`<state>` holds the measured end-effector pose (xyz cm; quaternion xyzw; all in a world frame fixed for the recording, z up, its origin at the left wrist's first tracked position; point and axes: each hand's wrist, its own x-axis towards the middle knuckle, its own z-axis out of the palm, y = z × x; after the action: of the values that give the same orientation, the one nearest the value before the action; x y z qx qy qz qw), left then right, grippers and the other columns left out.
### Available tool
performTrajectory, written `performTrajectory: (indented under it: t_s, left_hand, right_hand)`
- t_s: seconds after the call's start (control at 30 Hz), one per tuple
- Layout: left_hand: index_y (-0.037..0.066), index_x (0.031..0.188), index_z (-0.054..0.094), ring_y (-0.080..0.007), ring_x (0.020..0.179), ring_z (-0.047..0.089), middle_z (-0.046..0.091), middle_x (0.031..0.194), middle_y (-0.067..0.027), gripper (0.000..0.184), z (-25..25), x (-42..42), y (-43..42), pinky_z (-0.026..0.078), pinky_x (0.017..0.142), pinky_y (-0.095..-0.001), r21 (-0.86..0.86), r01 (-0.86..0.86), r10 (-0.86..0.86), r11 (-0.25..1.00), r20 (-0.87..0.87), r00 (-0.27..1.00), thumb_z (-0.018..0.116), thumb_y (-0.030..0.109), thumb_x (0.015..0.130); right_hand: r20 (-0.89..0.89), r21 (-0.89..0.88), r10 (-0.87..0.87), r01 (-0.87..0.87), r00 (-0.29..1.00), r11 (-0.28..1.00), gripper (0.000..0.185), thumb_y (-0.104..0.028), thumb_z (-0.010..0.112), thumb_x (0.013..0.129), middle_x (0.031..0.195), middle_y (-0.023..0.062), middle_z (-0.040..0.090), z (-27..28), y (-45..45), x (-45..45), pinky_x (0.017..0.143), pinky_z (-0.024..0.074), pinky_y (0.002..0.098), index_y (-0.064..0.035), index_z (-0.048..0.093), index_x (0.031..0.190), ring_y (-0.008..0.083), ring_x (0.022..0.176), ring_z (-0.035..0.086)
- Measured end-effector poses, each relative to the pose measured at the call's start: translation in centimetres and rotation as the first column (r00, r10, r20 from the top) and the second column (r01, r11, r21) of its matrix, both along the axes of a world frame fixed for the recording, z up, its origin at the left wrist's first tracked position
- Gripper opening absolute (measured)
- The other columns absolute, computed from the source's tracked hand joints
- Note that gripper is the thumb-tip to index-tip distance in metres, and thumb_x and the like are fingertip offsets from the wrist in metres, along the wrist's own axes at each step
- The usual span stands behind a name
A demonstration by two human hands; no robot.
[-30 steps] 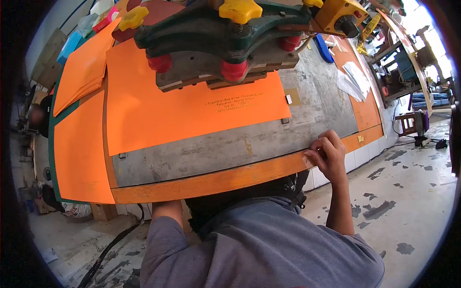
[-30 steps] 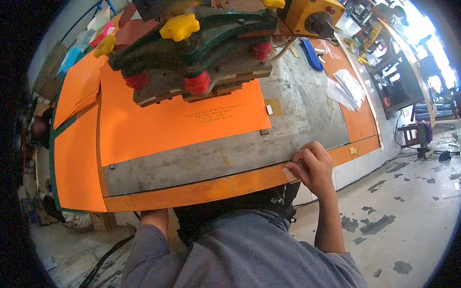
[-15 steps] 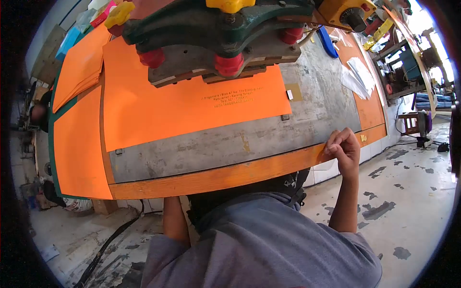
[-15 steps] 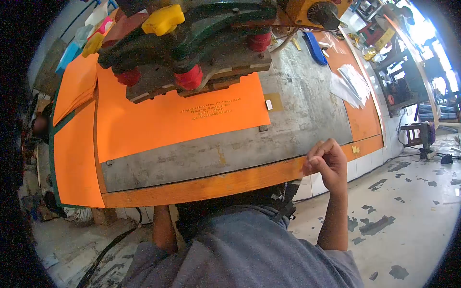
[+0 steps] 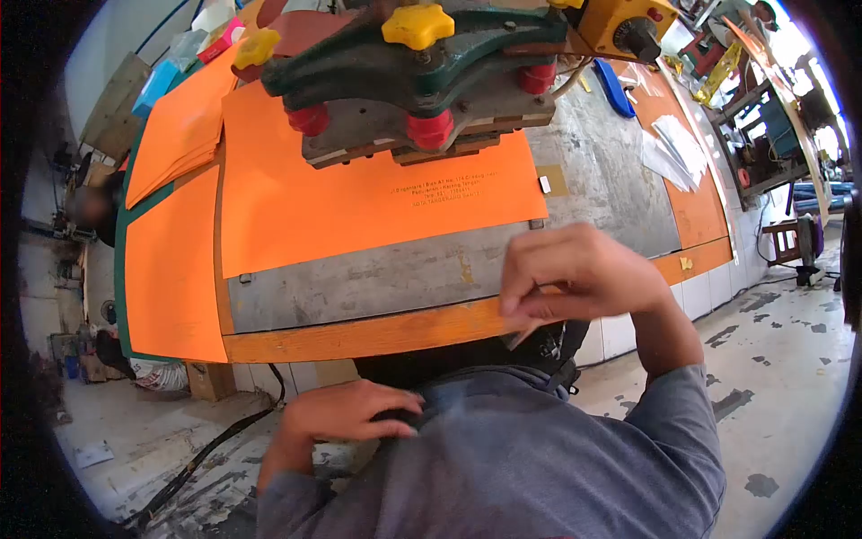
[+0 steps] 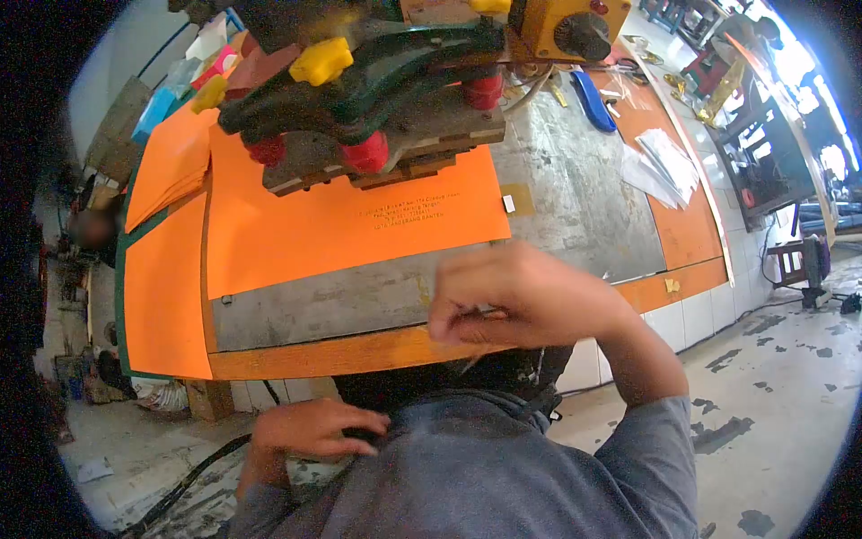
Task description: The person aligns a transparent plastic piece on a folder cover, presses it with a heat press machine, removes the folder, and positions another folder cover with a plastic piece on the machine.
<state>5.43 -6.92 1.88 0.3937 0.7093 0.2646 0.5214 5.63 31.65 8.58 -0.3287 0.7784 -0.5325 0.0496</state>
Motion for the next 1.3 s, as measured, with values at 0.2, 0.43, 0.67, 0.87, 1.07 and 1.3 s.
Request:
performTrajectory:
  t_s: [0.2,0.43,0.67,0.87,1.07,1.3]
  left_hand:
    - [0.005,0.115,0.071,-0.0233,0.088,0.070,0.072,0.101,-0.0082,0.047,6.5,-7.4,5.2,0.056,0.076,-0.0362,0.615,-0.108,0.364,0.781,-0.309,0.879,0.087,0.041,0.089]
    - [0.007,0.108,0.074,-0.0182,0.086,0.071,0.074,0.096,-0.0055,0.035,4.7,-10.8,13.1,0.052,0.071,-0.0326,0.747,-0.140,0.574,0.650,-0.362,0.735,0.084,0.038,0.094]
    - [0.004,0.098,0.076,-0.0201,0.084,0.073,0.075,0.089,-0.0074,0.013,3.1,-11.0,12.5,0.057,0.079,-0.0344,0.716,-0.158,0.544,0.680,-0.347,0.764,0.082,0.014,0.093]
    - [0.005,0.094,0.075,-0.0262,0.080,0.072,0.074,0.086,-0.0096,0.013,3.4,-12.6,11.0,0.056,0.074,-0.0393,0.614,0.010,0.401,0.789,-0.528,0.749,0.084,0.013,0.088]
    - [0.005,0.089,0.073,-0.0288,0.077,0.071,0.073,0.084,-0.0094,0.017,4.6,-14.4,8.7,0.054,0.071,-0.0404,0.475,0.022,0.309,0.880,-0.606,0.733,0.082,0.020,0.090]
    - [0.005,0.087,0.071,-0.0303,0.070,0.068,0.070,0.076,-0.0111,0.023,3.0,-15.0,8.7,0.051,0.066,-0.0399,0.354,-0.145,0.337,0.924,-0.577,0.744,0.080,0.025,0.094]
  right_hand:
    - [-0.221,-0.055,-0.060,0.049,0.973,0.997,0.009,-0.001,0.080,0.093,0.097,0.0042,0.070,1.1,-1.8,-5.2,0.060,0.0453,0.0288,-0.0045,0.075,0.098,0.0134,0.081,0.065]
    - [-0.109,-0.462,-0.310,0.228,0.945,0.857,0.014,0.001,0.076,0.097,0.099,0.0015,0.067,-2.2,-2.1,-5.0,0.065,0.0494,0.0242,-0.0053,0.070,0.108,0.0068,0.083,0.062]
    - [-0.134,-0.159,-0.334,0.313,0.933,0.936,0.021,-0.001,0.081,0.094,0.095,0.0023,0.071,-0.7,0.1,-4.2,0.062,0.0512,0.0258,-0.0056,0.071,0.112,0.0069,0.077,0.065]
    - [-0.371,0.045,-0.207,0.240,0.905,0.970,0.015,-0.004,0.087,0.084,0.082,0.0028,0.072,-1.7,0.1,-5.6,0.054,0.0476,0.0276,-0.0077,0.075,0.093,0.0141,0.063,0.065]
    - [-0.248,0.191,-0.144,0.194,0.958,0.962,0.008,-0.005,0.079,0.087,0.073,0.0040,0.066,-2.7,0.6,-5.8,0.053,0.0451,0.0314,-0.0068,0.072,0.086,0.0169,0.058,0.061]
    - [-0.290,0.385,-0.179,0.286,0.940,0.878,0.027,-0.015,0.076,0.095,0.063,0.0113,0.057,-4.7,0.8,-6.6,0.053,0.0431,0.0410,-0.0015,0.063,0.076,0.0294,0.054,0.056]
